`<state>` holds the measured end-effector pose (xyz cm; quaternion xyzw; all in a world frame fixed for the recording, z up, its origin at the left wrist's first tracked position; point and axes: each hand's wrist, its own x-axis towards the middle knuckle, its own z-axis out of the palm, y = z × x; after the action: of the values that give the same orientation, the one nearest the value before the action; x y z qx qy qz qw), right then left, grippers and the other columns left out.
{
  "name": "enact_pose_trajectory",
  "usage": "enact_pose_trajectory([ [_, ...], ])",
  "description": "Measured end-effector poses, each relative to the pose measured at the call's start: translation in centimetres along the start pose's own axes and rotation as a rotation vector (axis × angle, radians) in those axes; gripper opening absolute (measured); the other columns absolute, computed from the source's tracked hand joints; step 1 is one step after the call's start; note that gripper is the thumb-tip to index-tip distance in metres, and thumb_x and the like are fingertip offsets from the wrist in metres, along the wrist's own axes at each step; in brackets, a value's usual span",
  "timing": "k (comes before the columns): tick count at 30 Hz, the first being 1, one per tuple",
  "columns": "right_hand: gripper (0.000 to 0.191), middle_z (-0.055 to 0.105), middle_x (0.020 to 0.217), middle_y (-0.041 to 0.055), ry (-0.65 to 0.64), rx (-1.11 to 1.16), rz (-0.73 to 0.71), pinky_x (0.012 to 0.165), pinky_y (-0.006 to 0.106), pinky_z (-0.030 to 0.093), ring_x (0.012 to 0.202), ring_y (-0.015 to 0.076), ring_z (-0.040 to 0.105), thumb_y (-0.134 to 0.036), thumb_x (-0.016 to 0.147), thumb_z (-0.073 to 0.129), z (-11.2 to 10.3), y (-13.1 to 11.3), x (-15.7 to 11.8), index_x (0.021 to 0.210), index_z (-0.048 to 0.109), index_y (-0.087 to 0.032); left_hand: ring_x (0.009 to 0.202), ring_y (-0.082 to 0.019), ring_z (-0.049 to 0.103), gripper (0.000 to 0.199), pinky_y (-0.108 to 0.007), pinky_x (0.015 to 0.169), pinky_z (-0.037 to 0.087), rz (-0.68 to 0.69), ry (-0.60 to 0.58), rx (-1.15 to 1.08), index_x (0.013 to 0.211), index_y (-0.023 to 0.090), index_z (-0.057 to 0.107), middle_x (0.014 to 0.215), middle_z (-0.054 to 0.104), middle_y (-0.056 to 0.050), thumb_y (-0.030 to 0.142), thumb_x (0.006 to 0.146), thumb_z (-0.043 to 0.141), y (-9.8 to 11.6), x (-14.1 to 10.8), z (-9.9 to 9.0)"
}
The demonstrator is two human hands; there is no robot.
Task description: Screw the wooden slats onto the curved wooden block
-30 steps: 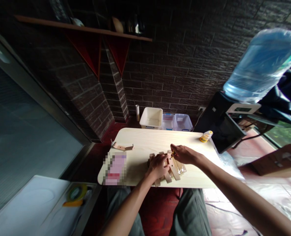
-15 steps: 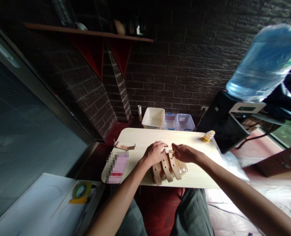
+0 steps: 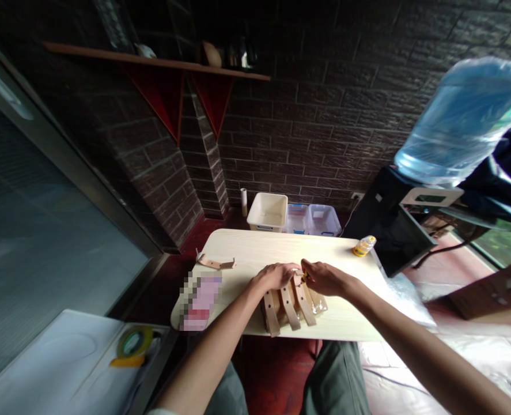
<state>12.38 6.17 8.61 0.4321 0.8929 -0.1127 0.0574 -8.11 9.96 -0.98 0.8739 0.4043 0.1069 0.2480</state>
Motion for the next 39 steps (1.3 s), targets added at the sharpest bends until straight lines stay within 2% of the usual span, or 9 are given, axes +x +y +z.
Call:
enact_pose_trajectory([
  [9, 0.022, 0.069, 0.088, 0.0099, -0.004, 0.03, 0.012, 0.058, 0.026, 0.034, 0.076, 0.0194, 0.064, -0.018, 0.089, 0.044, 0.2, 0.0, 0.2, 0.111, 0.046, -0.016, 0.103, -0.019, 0.064, 0.041, -0.026, 0.084, 0.047, -0.057, -0.011, 0.01, 0.133, 0.033, 0.049, 0.121, 0.066, 0.0, 0.046, 0.097, 0.034, -0.2, 0.1, 0.2],
  [15, 0.025, 0.069, 0.091, 0.0114, -0.016, -0.026, -0.015, 0.058, 0.026, 0.034, 0.076, 0.0195, 0.064, -0.016, 0.087, 0.047, -0.5, -0.1, 0.0, 0.111, 0.048, -0.013, 0.102, -0.019, 0.064, 0.041, -0.026, 0.083, 0.049, -0.084, -0.064, -0.032, 0.131, 0.035, 0.051, 0.123, 0.065, 0.002, 0.041, 0.09, 0.047, 0.0, -0.3, -0.4],
  [19, 0.021, 0.07, 0.091, 0.0129, 0.003, -0.082, -0.024, 0.057, 0.026, 0.034, 0.076, 0.0197, 0.065, -0.02, 0.09, 0.048, -0.2, 0.0, 0.1, 0.11, 0.051, -0.012, 0.102, -0.021, 0.064, 0.054, -0.026, 0.079, 0.051, -0.103, -0.115, -0.056, 0.132, 0.033, 0.051, 0.123, 0.065, 0.0, 0.04, 0.079, 0.061, -0.2, -0.4, -0.3],
  [23, 0.022, 0.07, 0.088, 0.0126, 0.002, -0.106, -0.012, 0.055, 0.026, 0.033, 0.073, 0.0197, 0.066, -0.028, 0.092, 0.051, 0.6, 0.6, 0.3, 0.107, 0.052, -0.013, 0.106, -0.023, 0.063, 0.072, -0.028, 0.086, 0.051, -0.108, -0.167, -0.09, 0.135, 0.032, 0.047, 0.128, 0.062, -0.003, 0.044, 0.069, 0.072, -0.8, -0.1, -0.1],
  [26, 0.023, 0.07, 0.088, 0.0117, -0.001, -0.097, 0.001, 0.054, 0.025, 0.033, 0.072, 0.0193, 0.066, -0.032, 0.092, 0.054, 0.8, 0.9, 0.4, 0.107, 0.052, -0.014, 0.108, -0.024, 0.063, 0.078, -0.03, 0.089, 0.05, -0.114, -0.193, -0.108, 0.136, 0.033, 0.046, 0.127, 0.062, -0.003, 0.048, 0.066, 0.074, -0.9, 0.1, -0.1],
  [30, 0.022, 0.069, 0.087, 0.0111, -0.005, -0.072, 0.004, 0.055, 0.026, 0.033, 0.072, 0.0193, 0.065, -0.031, 0.092, 0.052, 0.5, 0.7, 0.5, 0.106, 0.053, -0.014, 0.106, -0.025, 0.064, 0.074, -0.03, 0.085, 0.051, -0.121, -0.188, -0.094, 0.133, 0.032, 0.049, 0.124, 0.063, -0.003, 0.05, 0.066, 0.074, -0.7, 0.1, -0.3],
  [35, 0.019, 0.069, 0.093, 0.0091, -0.008, 0.024, -0.025, 0.062, 0.025, 0.038, 0.079, 0.0185, 0.065, -0.022, 0.09, 0.05, -0.3, -0.1, 0.4, 0.108, 0.053, -0.017, 0.104, -0.026, 0.064, 0.068, -0.032, 0.084, 0.051, -0.147, -0.175, -0.058, 0.128, 0.032, 0.052, 0.12, 0.066, -0.002, 0.053, 0.067, 0.072, 0.0, -0.1, -0.6],
  [39, 0.017, 0.069, 0.091, 0.0089, 0.013, 0.004, -0.038, 0.061, 0.026, 0.038, 0.077, 0.0188, 0.065, -0.021, 0.091, 0.048, -0.4, -0.2, 0.4, 0.106, 0.054, -0.017, 0.104, -0.026, 0.064, 0.061, -0.032, 0.084, 0.051, -0.171, -0.151, -0.035, 0.126, 0.033, 0.053, 0.118, 0.067, -0.001, 0.054, 0.071, 0.069, 0.3, -0.4, -0.7],
])
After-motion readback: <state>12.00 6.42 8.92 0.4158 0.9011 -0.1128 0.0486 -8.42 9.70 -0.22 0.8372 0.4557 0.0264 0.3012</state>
